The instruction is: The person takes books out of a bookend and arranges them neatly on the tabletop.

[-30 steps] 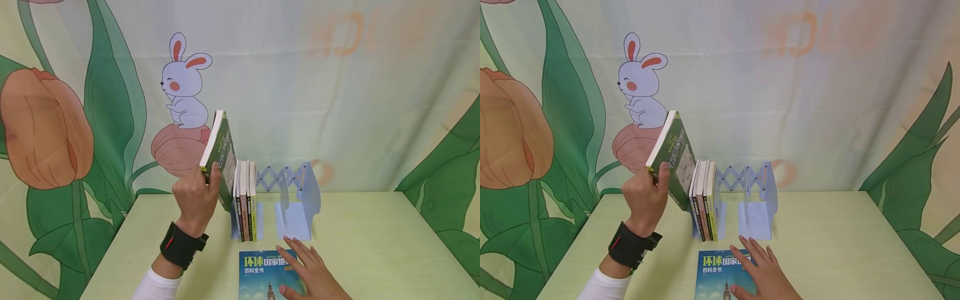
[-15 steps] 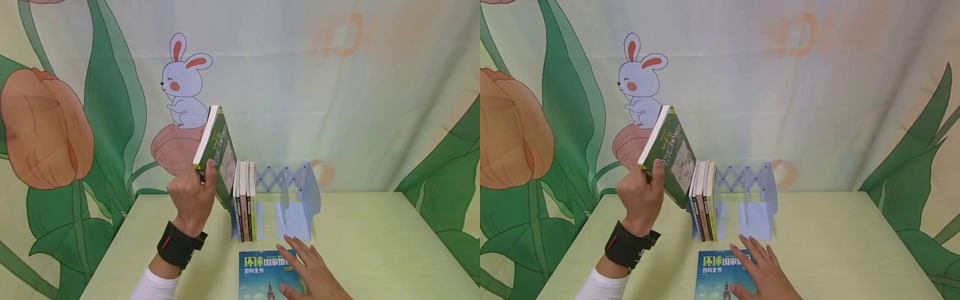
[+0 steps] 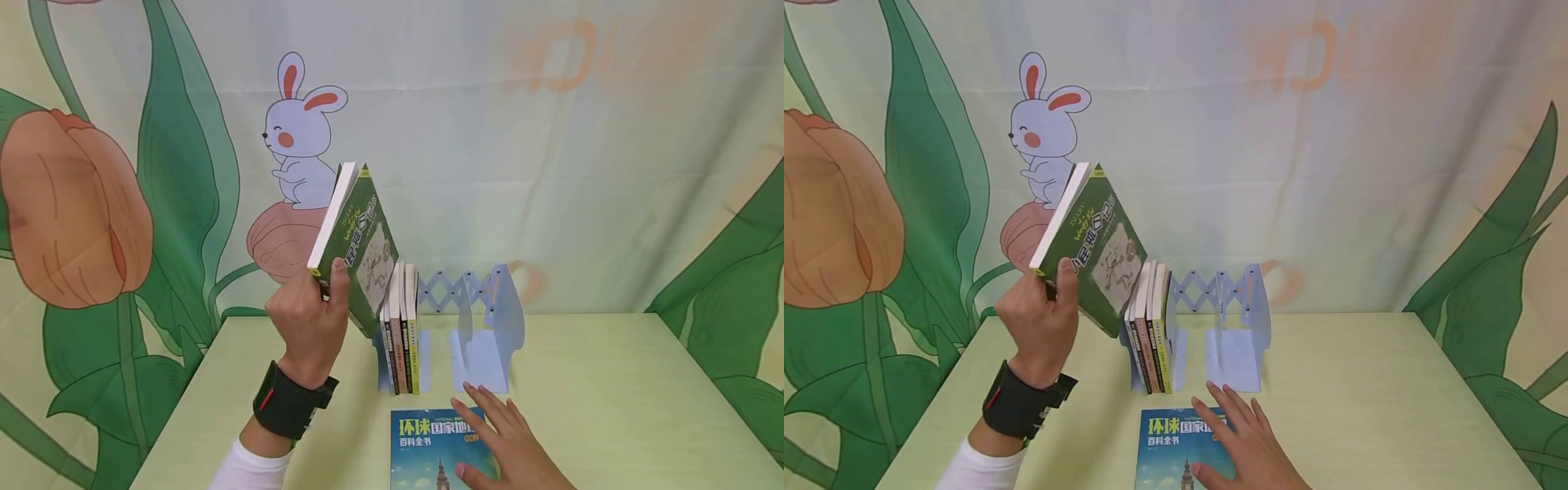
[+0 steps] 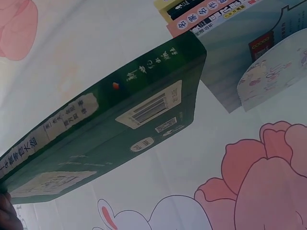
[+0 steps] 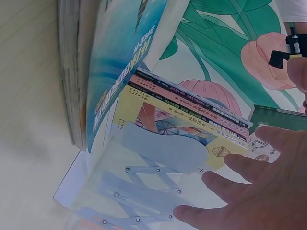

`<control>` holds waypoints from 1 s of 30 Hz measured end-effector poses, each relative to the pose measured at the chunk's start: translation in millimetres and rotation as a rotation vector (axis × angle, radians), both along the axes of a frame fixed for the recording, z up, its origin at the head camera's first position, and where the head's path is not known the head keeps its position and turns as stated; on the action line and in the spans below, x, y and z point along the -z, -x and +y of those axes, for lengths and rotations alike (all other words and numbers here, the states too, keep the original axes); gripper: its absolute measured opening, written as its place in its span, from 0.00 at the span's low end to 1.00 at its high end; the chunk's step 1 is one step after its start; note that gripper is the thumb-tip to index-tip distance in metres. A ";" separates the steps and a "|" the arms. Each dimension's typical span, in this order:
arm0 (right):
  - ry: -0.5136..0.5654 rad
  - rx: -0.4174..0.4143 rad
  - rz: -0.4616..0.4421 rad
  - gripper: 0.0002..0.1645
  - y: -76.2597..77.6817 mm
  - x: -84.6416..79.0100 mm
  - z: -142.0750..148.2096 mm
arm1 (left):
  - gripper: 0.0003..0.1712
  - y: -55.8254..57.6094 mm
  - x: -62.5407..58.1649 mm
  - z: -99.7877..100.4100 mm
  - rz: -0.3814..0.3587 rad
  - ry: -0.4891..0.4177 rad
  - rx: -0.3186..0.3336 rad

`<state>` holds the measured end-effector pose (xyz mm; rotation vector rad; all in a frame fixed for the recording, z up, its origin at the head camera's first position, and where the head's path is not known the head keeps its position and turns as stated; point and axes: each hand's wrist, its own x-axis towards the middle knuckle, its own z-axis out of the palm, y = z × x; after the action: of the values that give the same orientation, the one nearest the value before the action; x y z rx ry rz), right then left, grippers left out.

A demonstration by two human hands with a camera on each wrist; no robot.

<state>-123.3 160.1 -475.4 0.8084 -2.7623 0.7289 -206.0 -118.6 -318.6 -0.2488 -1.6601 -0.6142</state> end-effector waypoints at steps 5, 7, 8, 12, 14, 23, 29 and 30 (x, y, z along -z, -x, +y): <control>-0.007 -0.007 0.013 0.44 -1.1 -2.2 -1.3 | 0.28 -1.5 -2.4 -0.1 0.019 -0.017 0.007; -0.010 -0.007 0.020 0.44 -1.5 -3.0 -1.6 | 0.28 -2.4 -3.9 0.1 0.030 -0.027 0.013; -0.010 -0.007 0.023 0.44 -1.6 -3.3 -1.7 | 0.28 -3.1 -4.7 0.3 0.036 -0.032 0.016; -0.010 -0.008 0.034 0.44 -1.8 -3.9 -1.4 | 0.27 -6.6 -8.5 2.0 0.055 -0.046 0.027; -0.006 -0.010 0.042 0.44 -2.0 -4.2 -1.3 | 0.28 -8.6 -9.8 2.9 0.060 -0.048 0.034; -0.006 -0.009 0.130 0.47 -3.9 -6.0 -1.9 | 0.29 -20.2 -13.5 7.0 0.089 -0.032 0.050; 0.017 -0.013 0.163 0.48 -6.6 -12.5 -2.0 | 0.28 -29.8 -13.7 9.6 0.109 0.001 0.052; 0.017 -0.008 0.160 0.48 -7.2 -14.2 -2.1 | 0.28 -31.1 -13.5 10.2 0.109 0.003 0.054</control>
<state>-116.1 158.0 -461.2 0.8368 -2.6087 0.6580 -174.8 -108.4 -305.1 -0.3247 -1.5536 -0.6279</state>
